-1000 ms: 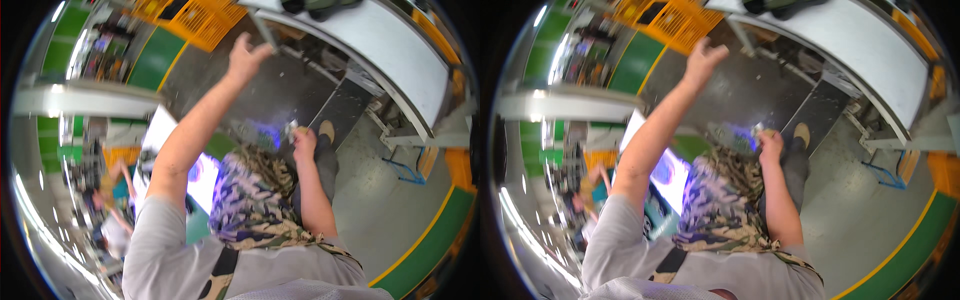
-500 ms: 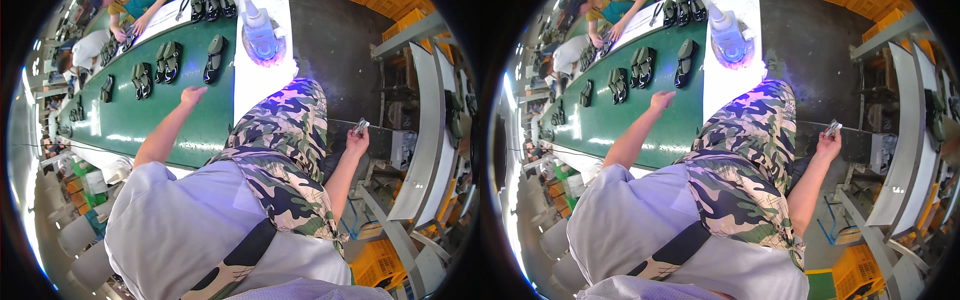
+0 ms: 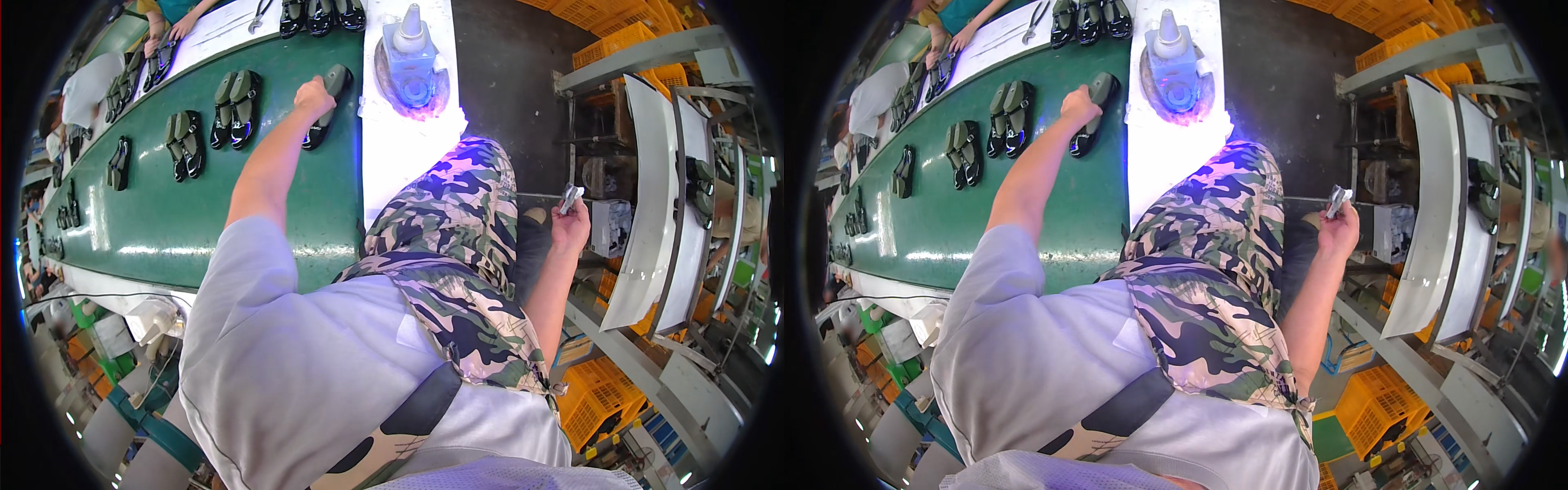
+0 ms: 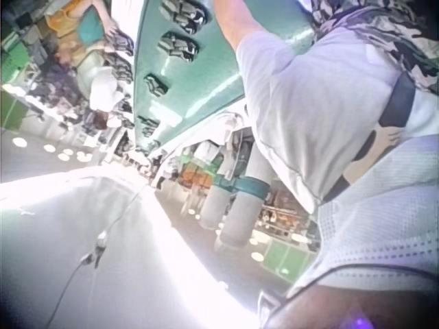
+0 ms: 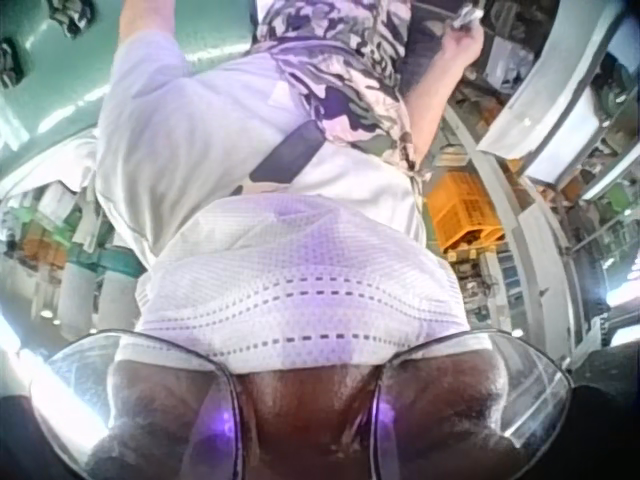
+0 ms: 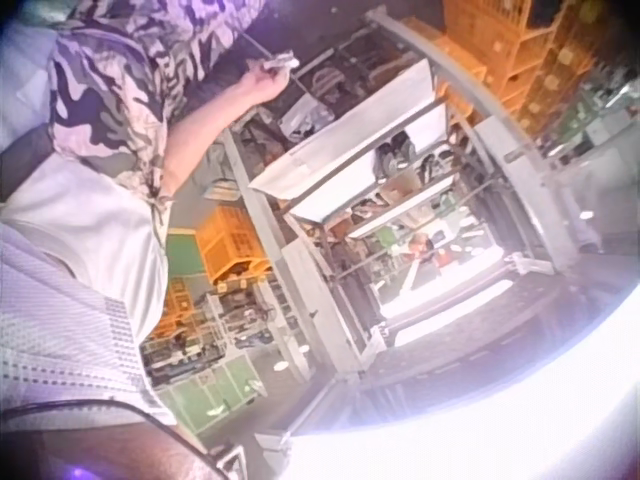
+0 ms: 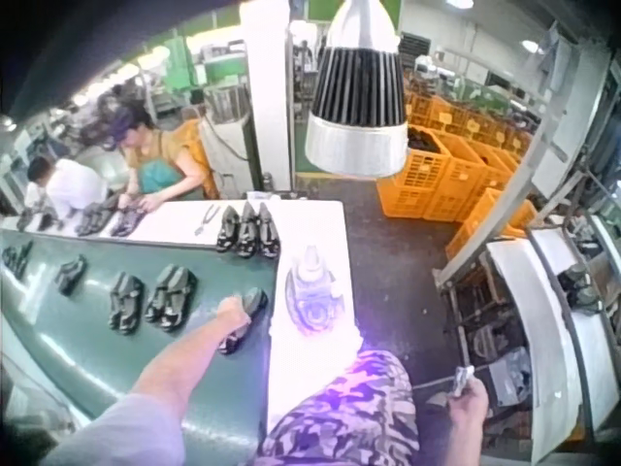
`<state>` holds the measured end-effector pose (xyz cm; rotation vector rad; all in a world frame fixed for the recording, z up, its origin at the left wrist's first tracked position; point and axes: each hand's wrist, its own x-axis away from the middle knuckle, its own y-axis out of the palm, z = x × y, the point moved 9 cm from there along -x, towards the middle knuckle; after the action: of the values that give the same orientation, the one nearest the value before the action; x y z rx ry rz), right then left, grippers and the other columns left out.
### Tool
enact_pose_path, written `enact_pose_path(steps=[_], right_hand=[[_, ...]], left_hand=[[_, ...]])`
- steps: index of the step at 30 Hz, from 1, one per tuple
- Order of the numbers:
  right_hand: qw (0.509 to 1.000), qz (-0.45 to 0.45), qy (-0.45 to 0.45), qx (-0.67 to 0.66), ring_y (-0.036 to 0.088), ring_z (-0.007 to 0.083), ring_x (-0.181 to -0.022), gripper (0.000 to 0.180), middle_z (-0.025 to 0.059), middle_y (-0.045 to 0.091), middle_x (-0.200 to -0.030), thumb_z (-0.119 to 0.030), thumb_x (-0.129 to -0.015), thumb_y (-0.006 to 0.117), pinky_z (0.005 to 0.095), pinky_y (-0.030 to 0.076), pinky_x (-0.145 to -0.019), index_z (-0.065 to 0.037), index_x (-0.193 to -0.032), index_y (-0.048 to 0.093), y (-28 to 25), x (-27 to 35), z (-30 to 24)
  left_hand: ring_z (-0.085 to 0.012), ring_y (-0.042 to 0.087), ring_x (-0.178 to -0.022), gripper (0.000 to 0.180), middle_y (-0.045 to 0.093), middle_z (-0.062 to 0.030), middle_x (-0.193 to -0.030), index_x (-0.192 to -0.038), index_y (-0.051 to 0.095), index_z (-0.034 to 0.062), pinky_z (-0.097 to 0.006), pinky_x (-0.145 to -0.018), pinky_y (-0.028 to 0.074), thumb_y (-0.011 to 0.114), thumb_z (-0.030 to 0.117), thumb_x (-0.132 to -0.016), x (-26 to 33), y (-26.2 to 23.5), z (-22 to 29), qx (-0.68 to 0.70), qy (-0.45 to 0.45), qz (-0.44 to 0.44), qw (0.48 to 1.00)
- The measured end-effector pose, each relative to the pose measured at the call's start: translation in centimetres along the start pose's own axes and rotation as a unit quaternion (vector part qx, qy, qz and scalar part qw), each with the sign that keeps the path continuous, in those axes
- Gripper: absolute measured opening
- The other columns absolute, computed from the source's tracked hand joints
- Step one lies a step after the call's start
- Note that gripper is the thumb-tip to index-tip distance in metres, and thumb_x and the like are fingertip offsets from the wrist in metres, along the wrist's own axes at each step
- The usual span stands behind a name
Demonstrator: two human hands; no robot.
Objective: Inspecting shoe components and applying adhesive to the edges of the shoe soles on a production line.
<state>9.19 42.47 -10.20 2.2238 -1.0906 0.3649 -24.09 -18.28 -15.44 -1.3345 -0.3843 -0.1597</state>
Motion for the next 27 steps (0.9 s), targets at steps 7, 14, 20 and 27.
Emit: enact_pose_path(steps=[7,14,20,27], right_hand=[[0.998,-0.033,0.044,0.018,0.064,0.0230,-0.079,0.009,0.0062,0.067,-0.088,-0.017,-0.088,0.068,0.0388,0.048,-0.063,-0.010,-0.093,0.064,3.0,-1.8,3.1],[0.997,-0.049,0.058,0.028,0.063,0.0215,-0.079,0.013,0.0042,0.066,-0.087,-0.019,-0.088,0.069,0.0364,0.047,-0.063,-0.011,-0.096,0.062,6.9,-1.8,5.7],[0.997,-0.005,0.015,0.074,0.060,0.0157,-0.065,0.015,0.0032,0.063,-0.078,-0.016,-0.088,0.071,0.0322,0.046,-0.056,-0.009,-0.091,0.059,7.3,0.0,4.3],[0.991,0.015,-0.030,0.130,0.056,0.0102,-0.061,0.018,0.0000,0.061,-0.073,-0.007,-0.082,0.076,0.0249,0.043,-0.054,-0.010,-0.085,0.059,5.8,-0.4,3.1]], left_hand=[[-0.0386,0.063,-0.103,0.044,0.066,-0.0182,-0.111,-0.113,0.058,0.0074,-0.047,-0.089,0.051,0.066,0.010,-0.070,10.3,3.8,-6.1,-0.115,0.375,-0.099,0.914],[-0.0345,0.059,-0.118,0.088,0.061,-0.0202,-0.127,-0.132,0.048,-0.0024,-0.041,-0.101,0.047,0.083,0.042,-0.065,12.3,5.9,-12.0,0.096,-0.064,-0.023,0.993],[-0.0318,0.071,-0.087,0.061,0.071,-0.0214,-0.100,-0.100,0.069,-0.0077,-0.046,-0.074,0.060,0.088,0.037,-0.064,9.6,8.7,-12.6,0.130,-0.147,-0.208,0.958],[-0.0287,0.063,-0.107,0.055,0.067,-0.0113,-0.115,-0.123,0.058,0.0008,-0.048,-0.101,0.046,0.080,0.012,-0.073,11.1,10.4,-9.2,0.596,-0.083,-0.305,0.738]])
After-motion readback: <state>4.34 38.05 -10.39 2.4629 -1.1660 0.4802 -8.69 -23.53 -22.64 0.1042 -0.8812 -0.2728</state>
